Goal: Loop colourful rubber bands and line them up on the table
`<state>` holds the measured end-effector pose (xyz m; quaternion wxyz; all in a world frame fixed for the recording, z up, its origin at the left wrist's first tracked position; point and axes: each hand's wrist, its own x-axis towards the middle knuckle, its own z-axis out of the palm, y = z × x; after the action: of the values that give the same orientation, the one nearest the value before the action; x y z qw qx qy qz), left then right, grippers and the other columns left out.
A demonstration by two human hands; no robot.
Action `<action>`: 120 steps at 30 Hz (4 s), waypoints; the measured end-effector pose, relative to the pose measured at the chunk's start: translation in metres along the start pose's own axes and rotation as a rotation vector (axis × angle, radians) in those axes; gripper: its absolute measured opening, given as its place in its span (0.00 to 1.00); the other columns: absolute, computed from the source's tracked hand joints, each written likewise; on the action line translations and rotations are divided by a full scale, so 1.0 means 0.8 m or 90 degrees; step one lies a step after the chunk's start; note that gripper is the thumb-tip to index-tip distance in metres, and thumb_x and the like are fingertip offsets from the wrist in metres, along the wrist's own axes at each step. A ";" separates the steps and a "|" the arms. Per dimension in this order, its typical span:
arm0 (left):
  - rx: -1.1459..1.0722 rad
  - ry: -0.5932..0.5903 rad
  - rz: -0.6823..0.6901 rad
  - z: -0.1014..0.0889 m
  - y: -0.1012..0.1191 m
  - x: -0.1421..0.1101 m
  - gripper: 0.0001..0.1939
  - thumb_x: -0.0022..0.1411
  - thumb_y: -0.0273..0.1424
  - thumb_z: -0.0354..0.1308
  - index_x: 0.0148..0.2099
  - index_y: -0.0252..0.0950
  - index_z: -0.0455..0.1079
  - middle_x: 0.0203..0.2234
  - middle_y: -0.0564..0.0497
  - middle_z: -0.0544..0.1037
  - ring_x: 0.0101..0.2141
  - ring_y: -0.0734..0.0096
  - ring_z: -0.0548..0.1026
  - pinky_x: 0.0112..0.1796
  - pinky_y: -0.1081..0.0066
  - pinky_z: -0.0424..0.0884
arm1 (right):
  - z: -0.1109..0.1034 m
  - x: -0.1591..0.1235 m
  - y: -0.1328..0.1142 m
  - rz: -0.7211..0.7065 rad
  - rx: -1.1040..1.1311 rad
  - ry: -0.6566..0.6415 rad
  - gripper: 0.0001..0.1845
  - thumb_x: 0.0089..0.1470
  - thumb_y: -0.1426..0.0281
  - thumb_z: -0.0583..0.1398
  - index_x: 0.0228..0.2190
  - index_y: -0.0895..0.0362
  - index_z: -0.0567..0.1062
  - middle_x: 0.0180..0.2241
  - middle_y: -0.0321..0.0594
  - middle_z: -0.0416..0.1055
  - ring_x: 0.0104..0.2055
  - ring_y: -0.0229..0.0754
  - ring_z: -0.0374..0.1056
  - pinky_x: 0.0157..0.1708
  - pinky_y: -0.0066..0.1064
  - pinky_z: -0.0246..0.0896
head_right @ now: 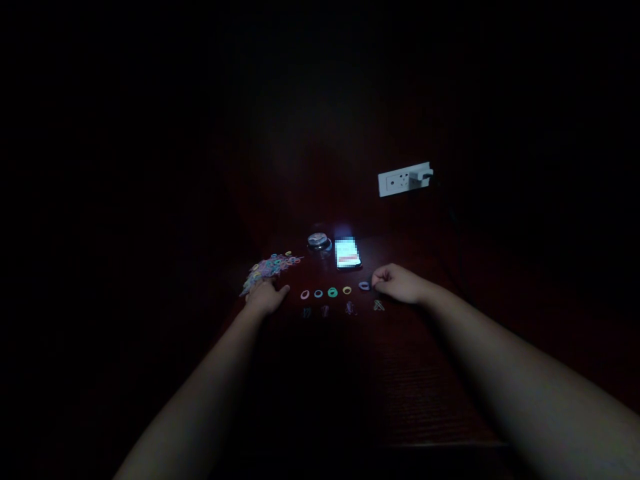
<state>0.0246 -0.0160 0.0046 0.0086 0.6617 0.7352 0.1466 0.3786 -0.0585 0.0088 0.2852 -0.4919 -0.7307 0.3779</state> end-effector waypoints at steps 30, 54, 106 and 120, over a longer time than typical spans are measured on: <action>-0.397 0.108 0.285 -0.020 0.046 -0.031 0.03 0.58 0.31 0.59 0.35 0.37 0.69 0.30 0.51 0.78 0.32 0.68 0.77 0.36 0.68 0.73 | 0.007 -0.005 -0.017 -0.051 0.009 0.035 0.09 0.45 0.64 0.58 0.25 0.58 0.70 0.19 0.30 0.61 0.22 0.33 0.55 0.23 0.27 0.49; -0.373 0.015 0.594 -0.041 0.105 -0.098 0.08 0.56 0.29 0.66 0.38 0.38 0.71 0.32 0.54 0.79 0.34 0.70 0.75 0.35 0.70 0.70 | 0.056 -0.024 -0.062 -0.204 0.025 0.038 0.11 0.55 0.62 0.61 0.32 0.58 0.72 0.23 0.32 0.62 0.24 0.35 0.56 0.24 0.26 0.51; -0.407 -0.028 0.584 -0.044 0.101 -0.098 0.11 0.56 0.26 0.64 0.42 0.38 0.70 0.34 0.52 0.79 0.36 0.71 0.77 0.37 0.72 0.73 | 0.055 -0.030 -0.071 -0.220 -0.020 0.041 0.09 0.52 0.66 0.61 0.35 0.58 0.73 0.22 0.30 0.60 0.24 0.34 0.55 0.24 0.27 0.52; -0.399 -0.022 0.573 -0.044 0.102 -0.098 0.12 0.56 0.28 0.64 0.44 0.39 0.70 0.37 0.51 0.78 0.36 0.71 0.76 0.36 0.71 0.74 | 0.055 -0.030 -0.073 -0.215 -0.060 0.061 0.09 0.52 0.65 0.61 0.33 0.58 0.75 0.22 0.31 0.62 0.24 0.34 0.57 0.24 0.25 0.52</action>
<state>0.1062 -0.0930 0.0424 0.1541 0.8791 0.3000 0.3369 0.3228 -0.1065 0.0322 0.3554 -0.3923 -0.8056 0.2660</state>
